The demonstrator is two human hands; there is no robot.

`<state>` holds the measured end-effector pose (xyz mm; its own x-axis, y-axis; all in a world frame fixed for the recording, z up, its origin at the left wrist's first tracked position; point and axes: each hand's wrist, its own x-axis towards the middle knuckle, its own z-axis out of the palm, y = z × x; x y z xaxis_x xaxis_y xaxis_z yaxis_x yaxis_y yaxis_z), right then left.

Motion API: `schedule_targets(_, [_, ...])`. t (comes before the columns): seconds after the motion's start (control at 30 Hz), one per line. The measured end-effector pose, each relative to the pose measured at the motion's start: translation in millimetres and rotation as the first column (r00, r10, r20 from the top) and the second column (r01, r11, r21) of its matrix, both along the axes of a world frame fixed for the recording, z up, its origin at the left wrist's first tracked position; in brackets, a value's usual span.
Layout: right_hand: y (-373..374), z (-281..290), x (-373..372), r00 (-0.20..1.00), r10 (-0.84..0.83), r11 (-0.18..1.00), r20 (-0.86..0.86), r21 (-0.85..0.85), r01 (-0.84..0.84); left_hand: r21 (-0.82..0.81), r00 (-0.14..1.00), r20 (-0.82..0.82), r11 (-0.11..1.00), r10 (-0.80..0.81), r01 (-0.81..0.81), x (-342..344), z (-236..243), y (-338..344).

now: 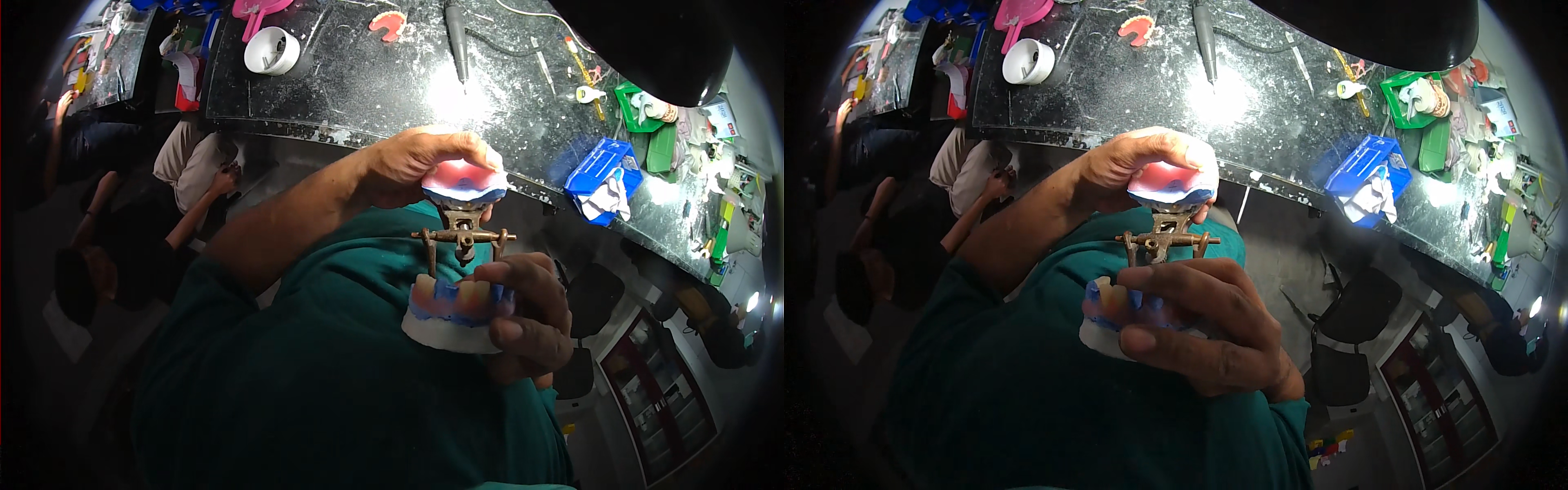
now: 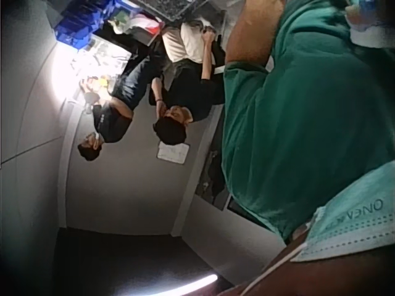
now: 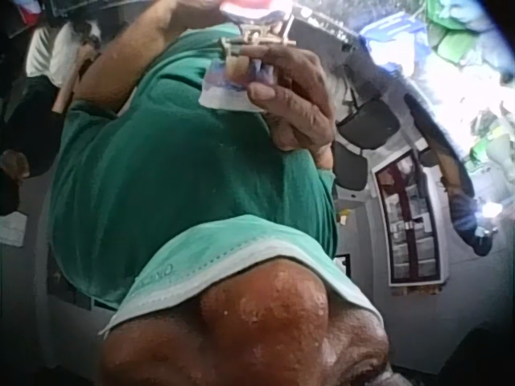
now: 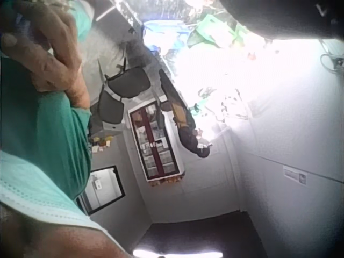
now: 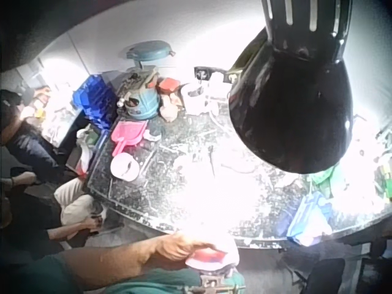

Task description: The person takes a dental model mounted on an articulator, fits a dental prosthesis onto it by hand, and shapes the prosthesis using a rotary tool.

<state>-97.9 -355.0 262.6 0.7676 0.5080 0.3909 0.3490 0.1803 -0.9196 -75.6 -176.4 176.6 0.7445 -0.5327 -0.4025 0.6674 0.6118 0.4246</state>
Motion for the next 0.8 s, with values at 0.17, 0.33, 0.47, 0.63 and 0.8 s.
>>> schedule_targets(0.17, [14,-12,-1,0.979,-0.155,0.980,0.133,0.149,0.135,0.000,1.000,-0.021,1.000,0.016,-0.016,-1,3,0])
schedule_targets(0.33, [9,-8,3,0.982,-0.096,0.991,0.165,0.108,0.079,-0.038,1.000,0.003,0.999,0.020,-0.020,0,-3,-1])
schedule_targets(0.47, [3,-3,3,0.993,-0.039,0.998,0.111,0.055,0.033,-0.049,0.998,0.032,0.998,0.051,-0.049,0,-6,-2])
schedule_targets(0.63, [-1,-2,3,0.996,0.009,1.000,0.090,-0.005,-0.009,-0.042,0.999,0.019,0.999,0.031,-0.030,1,-1,0])
schedule_targets(0.8, [-2,-2,5,0.993,0.033,0.999,0.110,-0.013,-0.031,0.002,0.997,0.078,1.000,0.024,-0.024,3,1,1])
